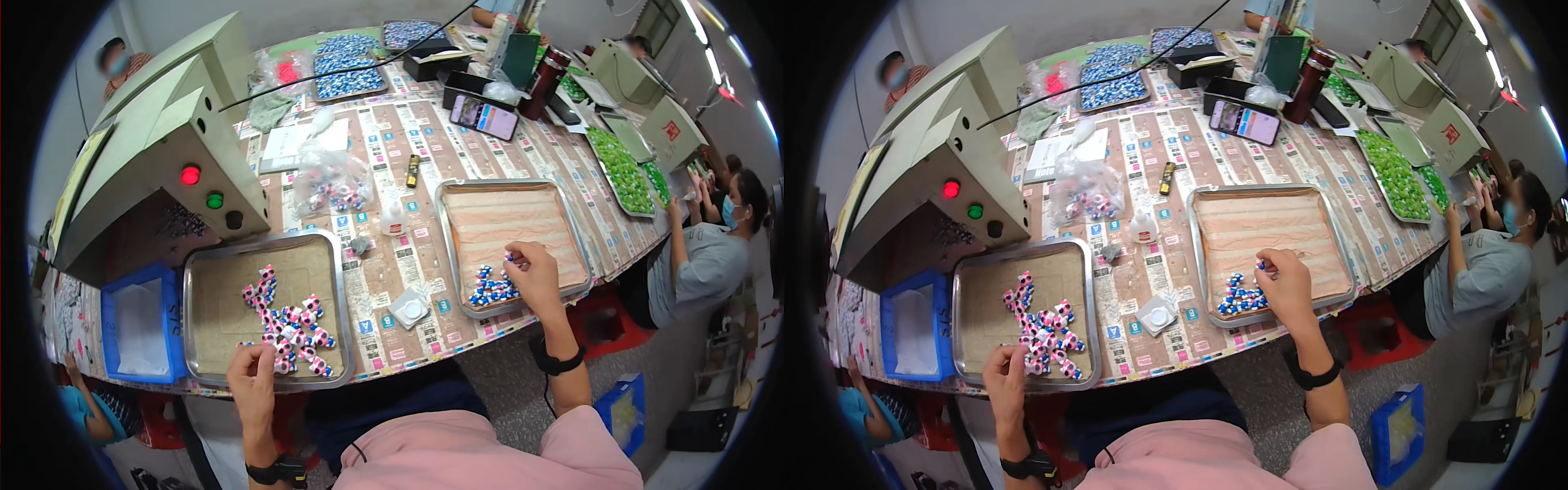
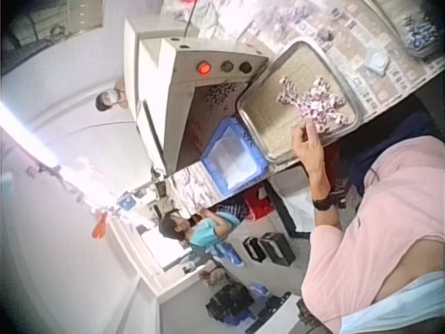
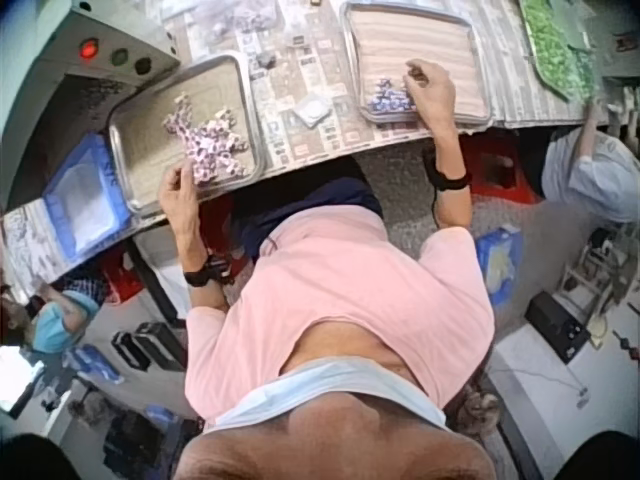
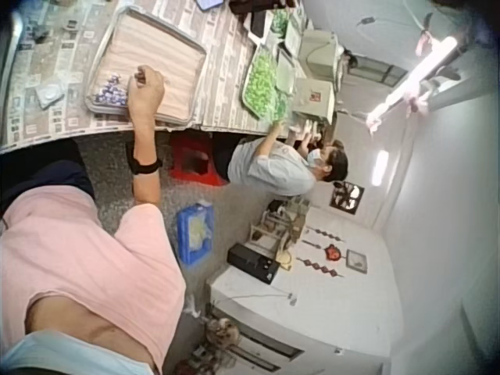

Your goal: The person assembles small, colorful, spherical objects by hand. They pick up a white base from a tray and attach a smaller blue and pink component to it, then place the finished item into a blue bin. The process is repeated continuously throughout the clip.

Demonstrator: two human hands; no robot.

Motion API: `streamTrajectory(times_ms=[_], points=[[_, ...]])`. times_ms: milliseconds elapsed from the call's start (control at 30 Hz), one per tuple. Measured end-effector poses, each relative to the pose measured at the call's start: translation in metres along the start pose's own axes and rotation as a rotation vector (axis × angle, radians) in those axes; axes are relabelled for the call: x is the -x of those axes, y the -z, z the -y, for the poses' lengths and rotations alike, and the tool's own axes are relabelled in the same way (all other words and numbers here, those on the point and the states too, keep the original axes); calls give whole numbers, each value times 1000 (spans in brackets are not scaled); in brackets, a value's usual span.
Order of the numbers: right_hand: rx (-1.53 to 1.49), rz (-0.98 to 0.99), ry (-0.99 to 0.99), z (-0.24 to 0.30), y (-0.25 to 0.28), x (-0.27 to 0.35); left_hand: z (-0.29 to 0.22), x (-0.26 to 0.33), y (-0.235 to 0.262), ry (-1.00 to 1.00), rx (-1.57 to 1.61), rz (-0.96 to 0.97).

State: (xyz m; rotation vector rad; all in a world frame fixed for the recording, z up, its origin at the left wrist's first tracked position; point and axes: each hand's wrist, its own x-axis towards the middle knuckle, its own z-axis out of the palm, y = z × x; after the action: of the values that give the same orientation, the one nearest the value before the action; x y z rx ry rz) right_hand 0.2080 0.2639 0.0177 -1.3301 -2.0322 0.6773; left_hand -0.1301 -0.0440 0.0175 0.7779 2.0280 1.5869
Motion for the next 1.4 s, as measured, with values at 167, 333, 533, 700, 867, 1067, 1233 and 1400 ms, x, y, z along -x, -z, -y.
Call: streamTrajectory(times_ms=[167, 333, 533, 700, 867, 1067, 1233, 1400], points=[[-624, 367, -255, 42, -6, 31, -29, 18, -40, 469, 1080, 330], [-715, 572, -246, 71, -12, 50, -35, 18, -76, 604, 1164, 547], [-801, 651, -282, 76, -25, 54, -41, 24, -81, 677, 1114, 603], [-681, 618, -174, 80, -36, 52, -25, 32, -79, 696, 1125, 606], [-506, 523, -57, 92, -44, 51, -9, 36, -79, 639, 1036, 590], [-193, 478, 204, 104, -54, 48, -25, 35, -80, 703, 1027, 553], [-76, 425, 342, 100, -71, 44, -12, 36, -79, 678, 1072, 602], [-25, 430, 344, 95, -72, 44, -12, 37, -85, 661, 1075, 579]])
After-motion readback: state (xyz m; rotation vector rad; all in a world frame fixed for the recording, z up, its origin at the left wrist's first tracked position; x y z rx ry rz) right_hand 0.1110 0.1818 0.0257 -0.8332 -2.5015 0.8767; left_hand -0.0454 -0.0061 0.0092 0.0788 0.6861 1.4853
